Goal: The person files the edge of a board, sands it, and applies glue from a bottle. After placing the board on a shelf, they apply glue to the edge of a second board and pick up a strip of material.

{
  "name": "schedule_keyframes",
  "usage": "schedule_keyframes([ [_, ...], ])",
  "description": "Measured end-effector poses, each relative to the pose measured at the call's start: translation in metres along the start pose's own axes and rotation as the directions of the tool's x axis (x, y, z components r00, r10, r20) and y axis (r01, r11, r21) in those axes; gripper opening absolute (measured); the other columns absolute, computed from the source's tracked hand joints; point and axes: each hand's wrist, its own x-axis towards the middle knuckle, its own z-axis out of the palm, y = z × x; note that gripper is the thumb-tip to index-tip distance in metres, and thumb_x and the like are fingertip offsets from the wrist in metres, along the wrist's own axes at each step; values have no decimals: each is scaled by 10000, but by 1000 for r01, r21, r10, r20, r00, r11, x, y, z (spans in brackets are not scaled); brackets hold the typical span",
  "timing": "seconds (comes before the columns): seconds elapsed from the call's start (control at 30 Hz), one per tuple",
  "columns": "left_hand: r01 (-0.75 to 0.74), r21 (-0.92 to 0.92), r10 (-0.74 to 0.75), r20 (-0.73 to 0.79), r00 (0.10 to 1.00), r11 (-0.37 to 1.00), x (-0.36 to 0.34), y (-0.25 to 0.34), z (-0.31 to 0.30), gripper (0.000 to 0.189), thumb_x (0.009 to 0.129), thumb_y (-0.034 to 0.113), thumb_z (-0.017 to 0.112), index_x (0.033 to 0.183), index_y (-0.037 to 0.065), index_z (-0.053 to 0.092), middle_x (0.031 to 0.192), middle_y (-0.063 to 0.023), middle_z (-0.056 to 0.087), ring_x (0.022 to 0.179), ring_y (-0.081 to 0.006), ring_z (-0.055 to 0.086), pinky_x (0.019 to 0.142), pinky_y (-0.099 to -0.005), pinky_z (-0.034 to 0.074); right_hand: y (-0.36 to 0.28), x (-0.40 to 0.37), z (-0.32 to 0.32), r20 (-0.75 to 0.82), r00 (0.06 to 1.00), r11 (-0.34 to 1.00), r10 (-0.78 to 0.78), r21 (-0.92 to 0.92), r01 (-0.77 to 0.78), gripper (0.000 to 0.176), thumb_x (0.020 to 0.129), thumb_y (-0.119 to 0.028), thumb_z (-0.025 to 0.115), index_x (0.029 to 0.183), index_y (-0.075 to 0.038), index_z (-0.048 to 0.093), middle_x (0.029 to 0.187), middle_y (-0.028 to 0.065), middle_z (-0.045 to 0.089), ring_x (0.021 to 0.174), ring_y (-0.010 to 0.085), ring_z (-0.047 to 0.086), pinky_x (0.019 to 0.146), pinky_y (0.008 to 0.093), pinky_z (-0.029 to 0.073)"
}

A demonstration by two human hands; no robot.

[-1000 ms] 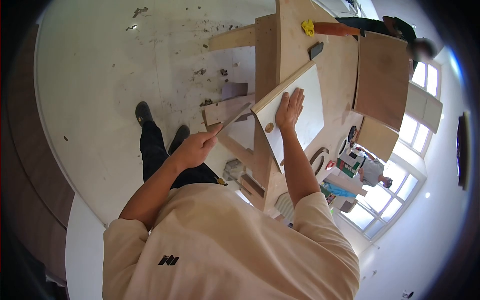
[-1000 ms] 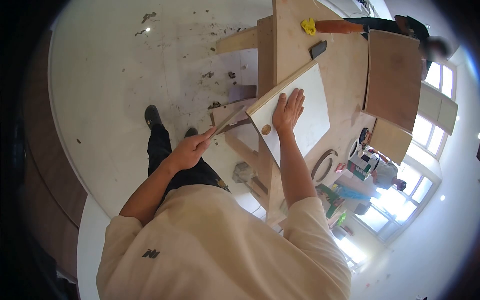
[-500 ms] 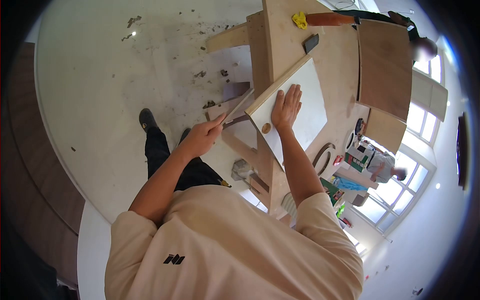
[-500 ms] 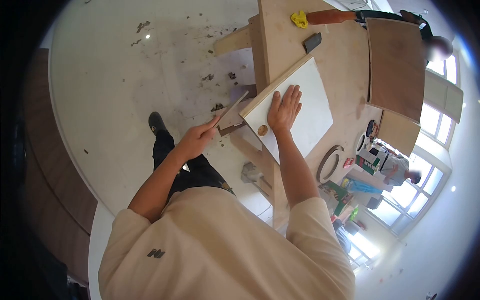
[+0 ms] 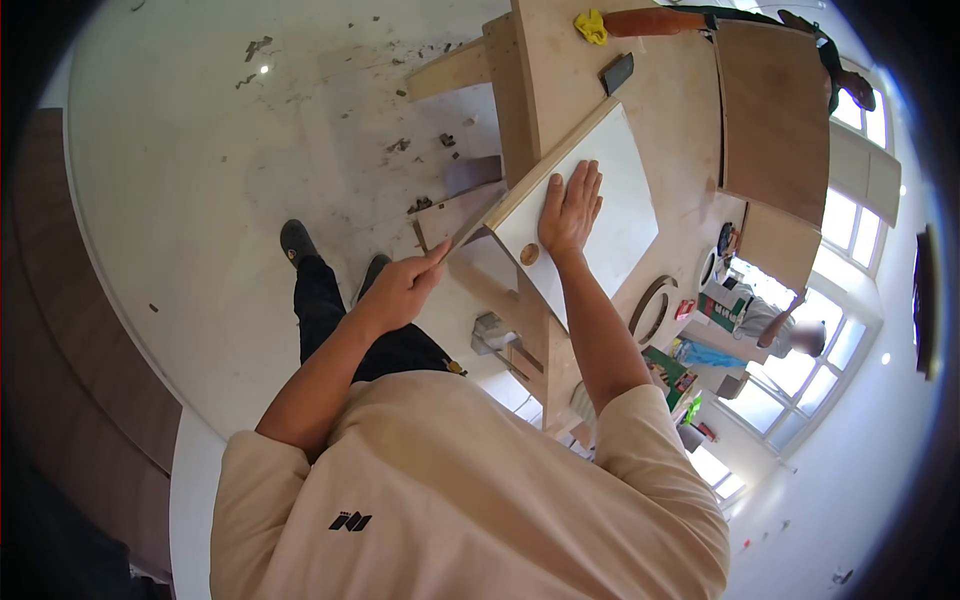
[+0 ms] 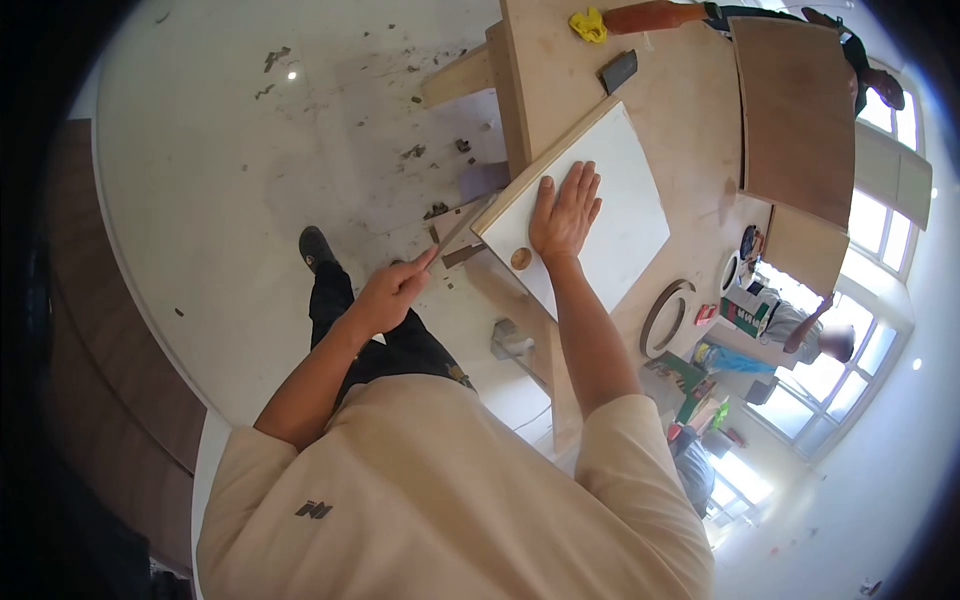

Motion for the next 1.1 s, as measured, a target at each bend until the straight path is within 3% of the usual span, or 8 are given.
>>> schedule_keyframes([
  [0.13, 41, 42, -41, -4, 999, 998, 29, 10, 14, 451, 1039, 222, 514, 1479, 136, 465, 731, -74, 495, 704, -121, 442, 747, -251, 451, -3, -2, -5, 1, 1000, 1000, 11, 17, -11, 736, 1026, -510, 337, 1560, -15, 229, 1644, 181, 166, 1531, 349, 101, 1225, 516, 74],
  [0.3, -223, 76, 228, -65, 972, 972, 51, 3, 7, 461, 1049, 246, 497, 1489, 120, 450, 759, -27, 544, 672, -111, 483, 712, -252, 467, 0, 2, -5, 9, 1000, 1000, 18, 4, -18, 775, 1006, -548, 364, 1563, -27, 231, 1646, 176, 164, 1532, 345, 97, 1224, 517, 71],
  [0.37, -135, 18, 136, -71, 988, 991, 26, -4, -11, 469, 1050, 257, 496, 1497, 128, 445, 760, -5, 538, 644, -101, 475, 659, -244, 457, -1, -1, -5, 9, 1000, 1000, 11, 6, -11, 792, 993, -571, 387, 1566, -45, 240, 1647, 173, 164, 1532, 346, 95, 1223, 520, 70],
  [0.43, 215, -164, -214, 24, 976, 963, -13, 3, -37, 477, 1045, 272, 505, 1501, 142, 447, 765, 10, 522, 625, -96, 452, 609, -240, 437, -2, -3, -9, 3, 1000, 1000, -9, -4, 9, 804, 977, -593, 413, 1568, -71, 256, 1647, 172, 164, 1531, 351, 93, 1221, 527, 68],
  [0.5, 331, -292, -335, 38, 941, 897, -44, -7, -49, 494, 1054, 283, 482, 1530, 171, 408, 747, 28, 460, 555, -65, 408, 506, -218, 387, -2, -5, -11, 16, 999, 998, -45, -31, 46, 809, 963, -614, 432, 1566, -96, 278, 1649, 171, 160, 1531, 358, 87, 1216, 544, 63],
  [0.7, 388, -281, -421, -67, 905, 878, -99, -16, -47, 516, 1053, 287, 489, 1538, 147, 384, 743, 29, 444, 497, -62, 372, 431, -228, 342, -25, -32, -17, 131, 975, 983, -179, -18, 183, 919, 857, -611, 562, 1566, -98, 282, 1661, 159, 123, 1536, 360, 50, 1215, 563, 33],
  [0.9, 337, -257, -381, -146, 913, 906, -108, -15, -28, 505, 1049, 288, 505, 1526, 149, 411, 730, 33, 447, 529, -58, 389, 478, -220, 361, -47, -69, -17, 143, 954, 964, -263, 71, 255, 955, 789, -502, 680, 1545, -56, 306, 1653, 160, 154, 1532, 369, 66, 1214, 564, 57],
  [1.1, 144, 153, -105, -237, 966, 978, -89, -20, -8, 478, 1043, 285, 518, 1479, 98, 461, 849, -40, 618, 715, -128, 562, 713, -275, 485, -26, -81, -17, 110, 892, 896, -439, 131, 424, 776, 830, -511, 663, 1469, -115, 470, 1622, 142, 256, 1517, 371, 147, 1217, 556, 80],
])
